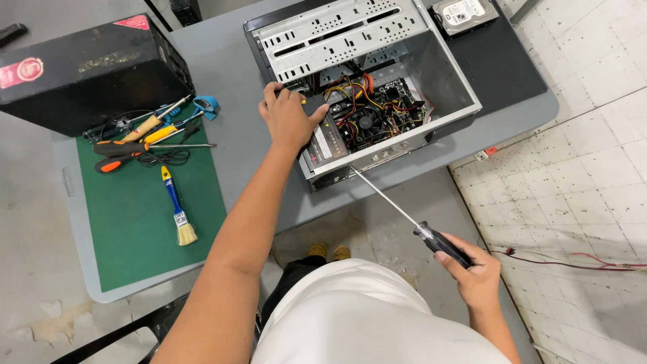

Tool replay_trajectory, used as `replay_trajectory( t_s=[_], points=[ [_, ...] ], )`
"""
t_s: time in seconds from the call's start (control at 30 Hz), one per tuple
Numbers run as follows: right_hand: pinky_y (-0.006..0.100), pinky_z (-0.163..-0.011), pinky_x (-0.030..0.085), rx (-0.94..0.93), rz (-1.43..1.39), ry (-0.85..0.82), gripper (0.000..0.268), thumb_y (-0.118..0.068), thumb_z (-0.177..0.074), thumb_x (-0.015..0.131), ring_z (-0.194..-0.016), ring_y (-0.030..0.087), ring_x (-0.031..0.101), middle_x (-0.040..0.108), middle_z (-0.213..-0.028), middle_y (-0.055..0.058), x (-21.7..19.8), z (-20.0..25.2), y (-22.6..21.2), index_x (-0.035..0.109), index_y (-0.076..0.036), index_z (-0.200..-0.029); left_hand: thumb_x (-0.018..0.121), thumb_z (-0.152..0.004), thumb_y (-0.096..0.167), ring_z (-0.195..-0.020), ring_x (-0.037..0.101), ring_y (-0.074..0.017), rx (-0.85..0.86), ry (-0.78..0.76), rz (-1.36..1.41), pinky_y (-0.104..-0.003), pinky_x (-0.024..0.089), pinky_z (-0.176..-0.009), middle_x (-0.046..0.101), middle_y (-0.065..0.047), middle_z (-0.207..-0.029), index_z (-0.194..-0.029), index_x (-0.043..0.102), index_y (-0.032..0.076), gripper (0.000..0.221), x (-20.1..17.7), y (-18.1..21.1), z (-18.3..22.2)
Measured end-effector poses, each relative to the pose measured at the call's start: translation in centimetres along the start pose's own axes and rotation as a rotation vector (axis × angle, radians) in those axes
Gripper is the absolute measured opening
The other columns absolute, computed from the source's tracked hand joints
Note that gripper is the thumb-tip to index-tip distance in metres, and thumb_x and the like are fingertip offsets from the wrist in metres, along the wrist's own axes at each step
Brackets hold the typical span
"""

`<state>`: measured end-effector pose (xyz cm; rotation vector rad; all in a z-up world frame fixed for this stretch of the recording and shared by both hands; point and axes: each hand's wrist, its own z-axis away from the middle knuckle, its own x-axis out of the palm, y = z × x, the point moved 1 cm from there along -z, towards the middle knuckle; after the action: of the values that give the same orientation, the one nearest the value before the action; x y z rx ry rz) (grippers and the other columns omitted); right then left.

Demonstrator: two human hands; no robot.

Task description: Removing a hard drive from a computer case, cleaning it with a brush, and using a screwdriver on the case components.

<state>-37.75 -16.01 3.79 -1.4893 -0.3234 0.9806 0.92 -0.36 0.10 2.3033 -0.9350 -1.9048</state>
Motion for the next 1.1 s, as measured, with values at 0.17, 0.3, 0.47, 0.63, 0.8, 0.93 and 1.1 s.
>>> replay_trajectory(
  t_s=[0.17,0.3,0.47,0.63,0.8,0.93,1.1],
  points=[
    [0.023,-0.083,0.054,-0.095,0.041,-0.067,0.034,-0.007,-0.073,0.070,-0.091,0.015,0.066,0.070,-0.103,0.010,-1.2,-1.3,-0.7,0.068,-0.003,-0.107,0.065,-0.076,0.062,-0.118,0.035,-0.0284,0.011,0.021,0.011,-0.049,0.028,-0.089,0.062,-0.006,-0.095,-0.085,0.067,0.009,0.053,0.0,0.0,0.0],
    [0.020,-0.076,0.053,-0.169,0.026,-0.079,0.034,-0.003,-0.073,0.070,-0.081,0.012,0.064,0.070,-0.099,0.010,-2.0,-2.2,-1.7,0.068,-0.002,-0.106,0.065,-0.076,0.061,-0.119,0.035,-0.0286,0.017,0.027,0.021,-0.050,0.028,-0.089,0.062,-0.006,-0.095,-0.086,0.067,0.009,0.053,-0.1,0.0,0.0],
    [0.020,-0.074,0.052,-0.275,0.147,-0.046,0.032,-0.003,-0.072,0.073,-0.082,0.011,0.064,0.070,-0.098,0.009,-2.5,-2.8,-3.2,0.069,-0.003,-0.103,0.063,-0.077,0.062,-0.121,0.033,-0.0279,-0.010,-0.025,0.013,-0.049,0.027,-0.091,0.062,-0.007,-0.100,-0.089,0.067,0.009,0.054,-0.3,0.1,0.1],
    [0.022,-0.056,0.040,0.035,-0.109,0.040,0.033,-0.004,-0.076,0.068,-0.061,0.014,0.051,0.067,-0.082,0.014,-0.6,-0.9,-0.6,0.066,-0.002,-0.108,0.064,-0.076,0.062,-0.119,0.035,-0.0279,0.002,0.022,0.011,-0.049,0.028,-0.089,0.063,-0.005,-0.095,-0.086,0.067,0.009,0.053,0.2,-0.1,0.1],
    [0.019,-0.030,0.018,0.540,-0.816,-0.018,0.029,-0.016,-0.087,0.056,-0.039,0.009,0.029,0.057,-0.073,0.026,2.8,2.2,5.4,0.052,0.008,-0.104,0.063,-0.077,0.061,-0.120,0.036,-0.0280,-0.008,-0.002,0.013,-0.049,0.028,-0.090,0.063,-0.005,-0.095,-0.086,0.067,0.009,0.053,-0.3,0.1,0.1],
    [0.021,-0.033,0.019,0.574,-0.684,-0.013,0.036,-0.020,-0.086,0.056,-0.038,0.009,0.025,0.055,-0.065,0.016,3.8,3.5,1.5,0.057,0.006,-0.111,0.065,-0.077,0.059,-0.119,0.036,-0.0289,0.006,-0.006,0.027,-0.050,0.029,-0.090,0.063,-0.006,-0.094,-0.084,0.067,0.008,0.052,-0.6,0.1,0.0],
    [0.026,-0.068,0.044,-0.464,0.436,0.252,0.029,-0.006,-0.078,0.073,-0.083,0.015,0.058,0.061,-0.099,0.002,2.8,4.6,-1.0,0.069,-0.023,-0.101,0.066,-0.078,0.055,-0.120,0.035,-0.0298,0.000,0.002,0.064,-0.051,0.028,-0.092,0.064,-0.007,-0.096,-0.089,0.070,0.008,0.049,-0.3,0.0,0.1]
  ],
)
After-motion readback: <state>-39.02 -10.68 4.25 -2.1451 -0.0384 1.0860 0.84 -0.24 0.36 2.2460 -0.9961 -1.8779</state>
